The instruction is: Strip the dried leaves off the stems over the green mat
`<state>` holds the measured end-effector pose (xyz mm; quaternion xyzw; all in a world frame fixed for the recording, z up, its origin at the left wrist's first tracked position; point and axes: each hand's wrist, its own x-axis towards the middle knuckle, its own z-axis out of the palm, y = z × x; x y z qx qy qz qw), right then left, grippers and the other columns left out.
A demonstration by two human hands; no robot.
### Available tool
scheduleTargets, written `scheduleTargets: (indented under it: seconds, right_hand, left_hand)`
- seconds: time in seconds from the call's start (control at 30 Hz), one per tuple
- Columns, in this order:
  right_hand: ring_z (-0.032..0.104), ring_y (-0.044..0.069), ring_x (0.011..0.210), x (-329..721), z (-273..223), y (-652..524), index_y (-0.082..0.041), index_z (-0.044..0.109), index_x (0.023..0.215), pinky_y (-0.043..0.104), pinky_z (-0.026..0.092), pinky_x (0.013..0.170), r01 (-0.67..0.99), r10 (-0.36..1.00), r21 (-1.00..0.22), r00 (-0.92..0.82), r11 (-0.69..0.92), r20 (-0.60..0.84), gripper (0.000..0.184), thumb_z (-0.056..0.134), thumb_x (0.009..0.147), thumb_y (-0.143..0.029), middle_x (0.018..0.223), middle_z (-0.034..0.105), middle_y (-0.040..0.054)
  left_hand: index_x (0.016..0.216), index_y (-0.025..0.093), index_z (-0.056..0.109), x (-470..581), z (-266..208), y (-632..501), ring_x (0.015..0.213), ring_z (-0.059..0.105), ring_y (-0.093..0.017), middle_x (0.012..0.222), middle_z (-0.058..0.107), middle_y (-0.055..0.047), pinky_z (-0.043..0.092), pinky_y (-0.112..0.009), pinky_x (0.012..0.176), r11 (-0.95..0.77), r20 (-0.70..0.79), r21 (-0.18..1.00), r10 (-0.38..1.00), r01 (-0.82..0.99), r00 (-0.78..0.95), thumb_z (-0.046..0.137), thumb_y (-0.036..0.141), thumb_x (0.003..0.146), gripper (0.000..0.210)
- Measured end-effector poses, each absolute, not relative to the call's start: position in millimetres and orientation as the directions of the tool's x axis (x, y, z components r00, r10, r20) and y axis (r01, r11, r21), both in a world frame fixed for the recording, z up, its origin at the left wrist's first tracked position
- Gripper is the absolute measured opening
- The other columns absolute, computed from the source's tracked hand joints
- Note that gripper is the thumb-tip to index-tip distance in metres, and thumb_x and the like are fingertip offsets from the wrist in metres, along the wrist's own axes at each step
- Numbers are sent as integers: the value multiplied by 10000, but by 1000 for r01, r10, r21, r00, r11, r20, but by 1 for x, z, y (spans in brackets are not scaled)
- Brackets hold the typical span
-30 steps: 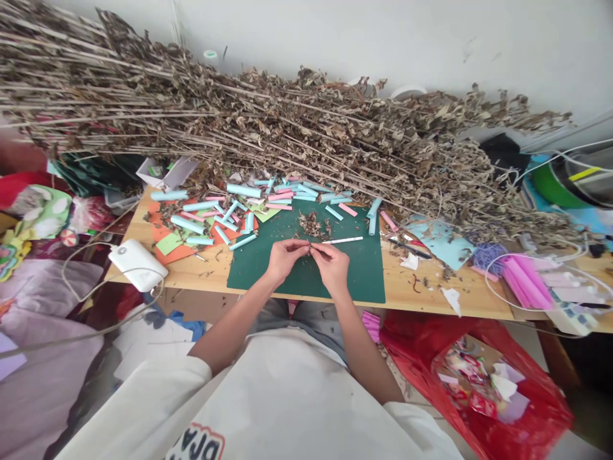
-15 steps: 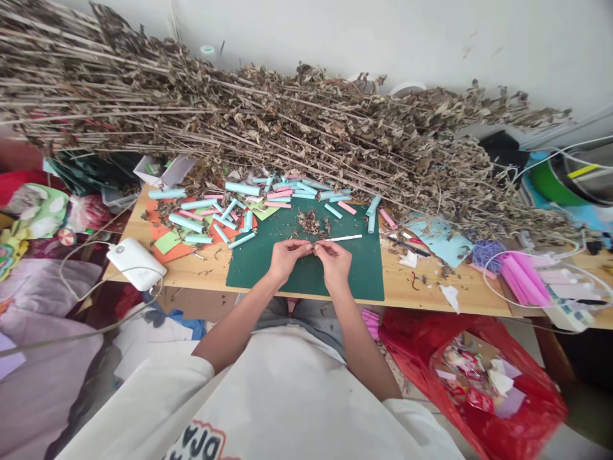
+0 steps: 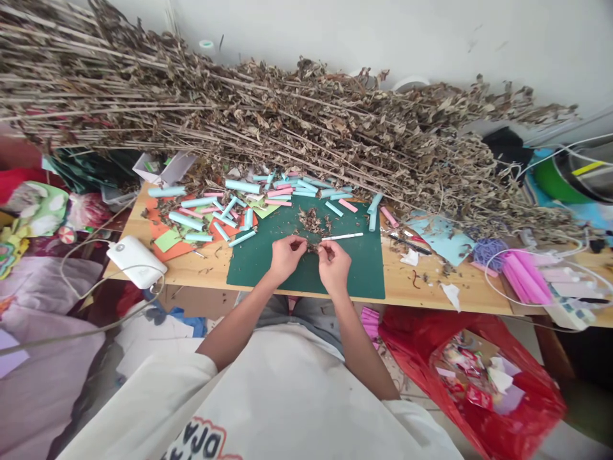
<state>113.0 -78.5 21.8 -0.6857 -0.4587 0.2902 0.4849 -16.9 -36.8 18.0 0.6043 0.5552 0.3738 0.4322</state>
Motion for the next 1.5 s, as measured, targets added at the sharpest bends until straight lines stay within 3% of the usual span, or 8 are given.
scheduleTargets:
  seconds: [0.1,0.27,0.53,0.63,0.73,0.97,1.3,1.5]
  right_hand:
    - [659,189,725,114,19,-78,-166,679,864,318,546,741,268,894,-956,449,-121,13,203,580,796,-329,828,715,76]
    - [676,196,730,113,14,-76,-172,706,861,322,557,732,276,907,-953,421,-128,0,209,606,789,-342,838,733,75]
    - [677,197,709,114,12,-80,-177,710,869,326,562,727,370,935,-919,356,-135,6,207,587,801,-328,843,738,78]
    - [673,194,703,115,13,-80,-179,703,858,326,562,724,387,953,-915,302,-113,10,188,574,796,-300,841,733,74]
    - [674,193,706,114,16,-78,-179,695,836,324,566,724,298,943,-947,334,-117,-11,180,591,786,-317,816,727,67]
    - [686,190,699,115,21,-74,-180,700,879,333,579,729,121,937,-980,332,-158,-110,211,645,733,-322,784,736,48]
    - [698,201,745,124,22,-76,-191,755,830,323,559,742,302,948,-944,315,-134,-34,187,628,763,-310,833,758,54]
    - [676,190,690,137,21,-70,-175,733,856,320,555,710,298,905,-943,426,-147,-6,199,627,758,-311,798,743,59]
  left_hand:
    - [872,160,762,-21,16,-35,743,697,-175,849,759,-55,543,-278,728,-85,14,918,983,388,182,633,216,846,143]
    - [962,176,758,-24,15,-36,822,703,-185,941,757,-66,554,-284,746,-207,98,906,951,369,292,629,217,860,169]
    - [872,166,742,-25,17,-36,720,660,-146,827,737,-51,520,-250,688,-337,203,869,911,363,359,605,211,866,145]
    - [826,166,730,-24,16,-37,662,622,-131,746,703,-35,497,-235,640,-337,219,859,922,385,318,611,199,845,125]
    - [824,169,730,-24,16,-37,657,623,-134,734,702,-33,503,-243,656,-300,196,864,940,404,279,612,205,841,125]
    - [967,190,749,-28,22,-37,844,690,-177,969,742,-79,546,-290,776,-259,142,911,928,322,344,601,281,880,195]
    - [869,169,728,-29,19,-35,703,665,-144,805,735,-36,528,-239,684,-181,60,923,939,339,338,618,223,818,133]
    - [879,179,717,-40,20,-25,727,656,-150,821,718,-36,518,-258,721,-279,160,873,939,399,306,605,213,846,122]
